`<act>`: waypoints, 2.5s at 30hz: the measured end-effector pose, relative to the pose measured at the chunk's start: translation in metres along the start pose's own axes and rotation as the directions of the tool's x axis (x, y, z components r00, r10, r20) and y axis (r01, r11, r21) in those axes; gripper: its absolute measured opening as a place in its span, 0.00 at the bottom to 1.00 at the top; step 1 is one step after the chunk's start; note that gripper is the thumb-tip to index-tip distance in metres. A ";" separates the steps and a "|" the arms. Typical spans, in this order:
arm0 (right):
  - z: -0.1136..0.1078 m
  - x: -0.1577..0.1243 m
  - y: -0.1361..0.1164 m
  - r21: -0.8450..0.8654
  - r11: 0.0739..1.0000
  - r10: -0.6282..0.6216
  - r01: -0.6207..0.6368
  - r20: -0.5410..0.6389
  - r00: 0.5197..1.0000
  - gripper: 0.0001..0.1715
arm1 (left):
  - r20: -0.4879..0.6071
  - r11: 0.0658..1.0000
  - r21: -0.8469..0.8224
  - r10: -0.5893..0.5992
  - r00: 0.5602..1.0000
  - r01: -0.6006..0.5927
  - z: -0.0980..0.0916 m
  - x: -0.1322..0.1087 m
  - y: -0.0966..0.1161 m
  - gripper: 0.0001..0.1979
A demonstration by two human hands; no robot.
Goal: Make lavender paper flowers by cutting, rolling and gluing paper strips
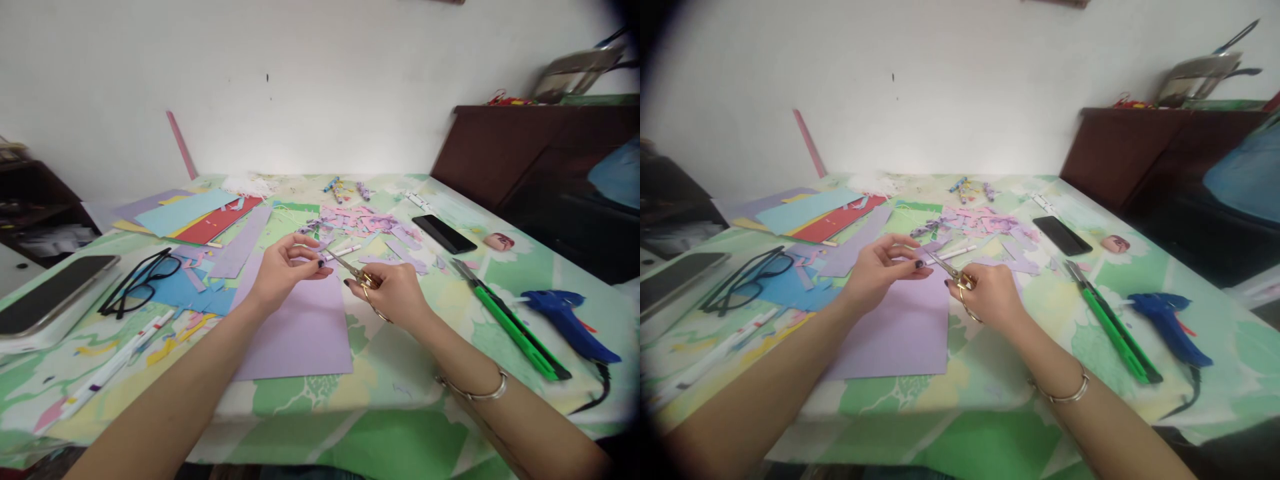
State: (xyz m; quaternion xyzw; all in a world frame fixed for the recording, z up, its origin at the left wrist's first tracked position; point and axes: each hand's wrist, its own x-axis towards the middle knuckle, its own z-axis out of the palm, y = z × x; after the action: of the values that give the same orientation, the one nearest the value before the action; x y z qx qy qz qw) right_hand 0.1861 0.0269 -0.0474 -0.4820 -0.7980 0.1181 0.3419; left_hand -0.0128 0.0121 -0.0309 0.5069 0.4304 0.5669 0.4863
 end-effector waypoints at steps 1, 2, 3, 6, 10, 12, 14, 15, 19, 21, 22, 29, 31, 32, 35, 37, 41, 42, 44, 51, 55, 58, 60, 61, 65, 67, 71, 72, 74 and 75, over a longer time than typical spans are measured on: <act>-0.001 0.000 0.000 0.017 1.000 0.001 -0.001 -0.005 1.000 0.21 | 0.002 1.000 0.003 -0.003 1.000 0.003 0.000 0.000 0.000 0.16; -0.001 0.000 -0.001 0.032 0.999 0.000 0.000 -0.007 1.000 0.21 | 0.001 1.000 0.006 -0.002 1.000 0.002 0.000 0.000 0.000 0.16; -0.002 0.000 -0.001 0.043 0.999 -0.002 0.002 -0.004 1.000 0.21 | 0.002 1.000 0.009 0.002 1.000 -0.002 0.000 0.000 0.000 0.16; -0.003 -0.001 -0.002 0.038 0.999 -0.011 0.011 0.015 1.000 0.19 | 0.015 1.000 0.012 0.013 1.000 -0.014 0.000 0.001 0.000 0.16; -0.002 -0.001 -0.003 -0.006 1.000 -0.006 0.006 0.032 0.999 0.16 | 0.027 0.999 0.028 0.019 0.999 -0.020 0.000 0.000 0.001 0.15; -0.001 0.000 -0.003 -0.016 1.000 -0.007 0.008 0.040 0.999 0.16 | 0.027 0.999 0.033 0.021 0.999 -0.022 0.000 0.000 0.001 0.15; -0.001 0.000 -0.002 -0.019 1.000 -0.012 0.012 0.046 0.999 0.15 | 0.028 0.999 0.034 0.023 0.999 -0.024 0.000 0.000 0.001 0.15; -0.001 0.000 -0.002 -0.019 1.000 -0.010 0.011 0.047 0.999 0.15 | 0.028 0.999 0.033 0.026 0.999 -0.027 0.000 0.000 0.001 0.15; 0.000 -0.001 -0.001 -0.023 1.000 0.006 -0.005 0.058 0.998 0.15 | 0.029 0.999 0.034 0.026 0.999 -0.027 0.000 0.000 0.001 0.14; 0.000 -0.001 -0.001 -0.021 1.000 0.004 -0.003 0.060 0.998 0.15 | 0.028 0.999 0.034 0.024 0.999 -0.024 0.000 0.000 0.002 0.14; 0.000 -0.001 -0.001 -0.020 1.000 -0.001 0.002 0.060 0.998 0.15 | 0.029 0.999 0.033 0.023 0.999 -0.024 0.000 0.000 0.002 0.14; 0.001 -0.001 0.000 -0.019 1.000 -0.009 0.010 0.055 0.998 0.16 | 0.036 0.999 0.023 0.030 0.999 -0.031 0.000 0.001 0.000 0.13; 0.001 0.000 0.001 -0.020 1.000 -0.010 0.011 0.057 0.998 0.17 | 0.035 0.999 0.020 0.029 0.999 -0.030 0.000 0.000 0.000 0.13; 0.001 0.000 0.001 -0.021 1.000 -0.011 0.013 0.059 0.998 0.17 | 0.035 0.999 0.018 0.030 0.999 -0.030 0.000 0.001 0.000 0.13; 0.001 0.000 0.001 -0.026 0.999 -0.020 0.021 0.059 0.998 0.18 | 0.028 0.999 0.019 0.026 0.999 -0.027 0.000 0.001 0.000 0.14; 0.001 0.000 0.001 -0.024 0.999 -0.027 0.029 0.051 0.998 0.18 | 0.018 0.999 0.022 0.024 1.000 -0.025 0.000 0.002 0.001 0.14; 0.001 0.001 0.001 -0.007 1.000 -0.028 0.029 0.050 0.998 0.18 | 0.014 0.999 0.014 0.031 0.999 -0.032 -0.002 0.002 0.002 0.14; 0.000 0.001 0.001 -0.008 1.000 -0.028 0.028 0.049 0.998 0.18 | 0.015 0.999 0.012 0.034 0.999 -0.034 -0.002 0.002 0.002 0.14; 0.000 0.001 0.001 -0.015 0.999 -0.030 0.031 0.046 0.998 0.18 | 0.014 0.999 0.011 0.037 0.999 -0.037 -0.003 0.002 0.001 0.14; -0.001 0.001 0.005 -0.039 0.998 -0.054 0.056 0.046 0.997 0.19 | -0.011 0.998 0.017 0.062 0.998 -0.061 -0.004 0.003 0.000 0.14; -0.001 0.002 0.006 -0.048 0.997 -0.062 0.065 0.046 0.997 0.20 | -0.015 0.998 0.005 0.055 0.998 -0.055 -0.005 0.004 0.000 0.15; -0.002 0.002 0.006 -0.051 0.996 -0.067 0.070 0.052 0.996 0.20 | -0.034 0.999 0.001 0.055 0.998 -0.055 -0.005 0.004 0.000 0.15; -0.003 0.003 0.006 -0.055 0.996 -0.067 0.070 0.060 0.996 0.20 | -0.047 0.999 -0.009 0.052 0.998 -0.052 -0.004 0.003 0.001 0.17; -0.003 0.003 0.006 -0.056 0.996 -0.066 0.069 0.064 0.996 0.20 | -0.052 0.999 -0.013 0.050 0.997 -0.050 -0.004 0.003 0.001 0.17; -0.004 0.003 0.007 -0.050 0.996 -0.063 0.067 0.076 0.995 0.22 | -0.066 0.999 -0.001 0.052 0.996 -0.052 -0.004 0.004 0.002 0.18; -0.004 0.002 0.007 -0.047 0.997 -0.058 0.062 0.084 0.995 0.22 | -0.073 0.998 0.017 0.057 0.996 -0.056 -0.004 0.004 0.002 0.17; -0.005 0.002 0.006 -0.031 0.998 -0.051 0.054 0.098 0.994 0.21 | -0.075 0.998 0.038 0.062 0.995 -0.059 -0.005 0.004 0.001 0.16; -0.005 0.002 0.005 -0.024 0.998 -0.050 0.052 0.098 0.994 0.21 | -0.071 0.998 0.034 0.061 0.996 -0.059 -0.005 0.004 0.001 0.16; -0.005 0.002 0.004 -0.012 0.999 -0.043 0.045 0.100 0.994 0.21 | -0.063 0.998 0.024 0.061 0.996 -0.060 -0.006 0.004 0.000 0.16; -0.004 0.002 0.004 -0.007 0.999 -0.041 0.042 0.103 0.994 0.21 | -0.059 0.998 0.020 0.061 0.996 -0.060 -0.006 0.004 0.000 0.16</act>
State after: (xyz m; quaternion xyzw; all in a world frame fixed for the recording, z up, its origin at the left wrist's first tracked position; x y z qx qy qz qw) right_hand 0.1914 0.0298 -0.0456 -0.4601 -0.8250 0.1317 0.3005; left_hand -0.0185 0.0159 -0.0308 0.5069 0.4341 0.5924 0.4513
